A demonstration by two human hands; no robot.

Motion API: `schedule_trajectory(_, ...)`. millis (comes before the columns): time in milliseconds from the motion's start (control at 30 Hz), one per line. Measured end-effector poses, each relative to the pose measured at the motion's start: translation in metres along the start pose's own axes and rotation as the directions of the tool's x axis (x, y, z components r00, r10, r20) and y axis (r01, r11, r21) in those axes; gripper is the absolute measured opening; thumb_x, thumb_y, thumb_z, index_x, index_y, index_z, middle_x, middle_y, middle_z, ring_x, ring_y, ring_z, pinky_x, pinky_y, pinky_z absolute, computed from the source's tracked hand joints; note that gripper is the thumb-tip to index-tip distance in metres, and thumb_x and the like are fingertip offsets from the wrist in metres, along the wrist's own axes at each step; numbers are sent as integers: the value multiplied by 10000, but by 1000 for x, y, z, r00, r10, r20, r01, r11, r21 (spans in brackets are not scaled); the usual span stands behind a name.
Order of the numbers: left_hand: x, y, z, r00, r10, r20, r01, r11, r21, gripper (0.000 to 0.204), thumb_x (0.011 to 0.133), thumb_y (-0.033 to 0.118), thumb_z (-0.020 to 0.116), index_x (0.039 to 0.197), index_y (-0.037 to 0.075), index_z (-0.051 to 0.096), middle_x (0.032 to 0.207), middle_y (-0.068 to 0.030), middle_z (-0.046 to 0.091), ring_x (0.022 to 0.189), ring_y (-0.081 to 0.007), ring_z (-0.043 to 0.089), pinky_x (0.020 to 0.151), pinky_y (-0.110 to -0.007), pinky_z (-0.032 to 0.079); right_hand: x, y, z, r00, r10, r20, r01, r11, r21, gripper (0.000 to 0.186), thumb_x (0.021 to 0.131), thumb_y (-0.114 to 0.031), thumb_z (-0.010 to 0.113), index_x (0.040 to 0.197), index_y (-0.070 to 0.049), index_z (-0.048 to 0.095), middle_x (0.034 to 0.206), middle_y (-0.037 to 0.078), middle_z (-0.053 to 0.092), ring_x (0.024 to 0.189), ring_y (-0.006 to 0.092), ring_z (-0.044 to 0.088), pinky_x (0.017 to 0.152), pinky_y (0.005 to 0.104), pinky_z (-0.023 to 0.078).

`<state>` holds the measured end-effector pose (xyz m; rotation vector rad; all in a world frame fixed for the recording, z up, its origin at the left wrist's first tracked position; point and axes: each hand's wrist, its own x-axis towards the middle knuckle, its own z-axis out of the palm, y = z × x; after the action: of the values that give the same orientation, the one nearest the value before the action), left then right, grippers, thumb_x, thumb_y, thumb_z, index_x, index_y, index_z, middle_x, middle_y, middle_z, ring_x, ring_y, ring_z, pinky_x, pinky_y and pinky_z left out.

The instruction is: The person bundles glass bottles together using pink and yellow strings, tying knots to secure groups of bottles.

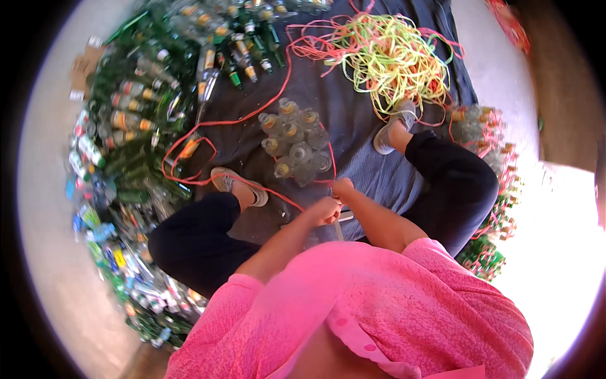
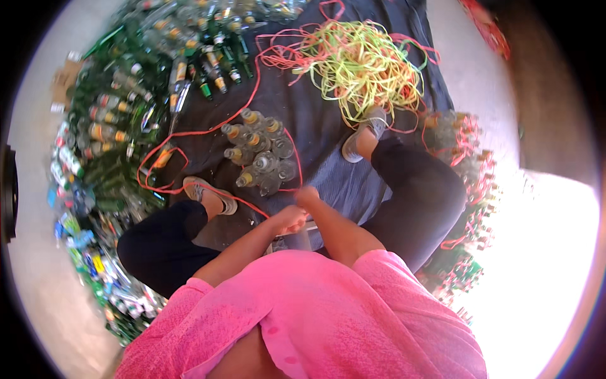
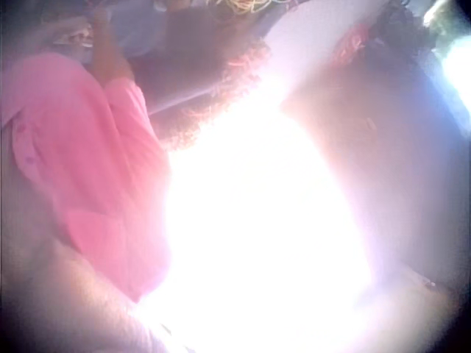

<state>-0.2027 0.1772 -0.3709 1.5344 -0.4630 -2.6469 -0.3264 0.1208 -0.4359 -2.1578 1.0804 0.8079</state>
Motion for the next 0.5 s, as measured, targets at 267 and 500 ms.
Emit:
schedule_trajectory(267,-9,26,0,986,-135,-102,120,982,-147,376,924,103,435,1272,129,573,556,85,286,393,-56,241,366,-256,164,45,5,3,966,224,-126,-202,965,166,197,702,-226,749,856,-103,763,888,89,727,871,233,708,703,353,564)
schedule_trajectory(500,-23,36,3,978,-209,-27,209,978,-12,576,858,33,393,1413,145,503,553,70,300,388,-62,240,355,-247,195,77,18,15,885,466,-26,-346,692,633,220,730,-206,741,911,-82,759,982,130,712,951,270,690,790,362,557)
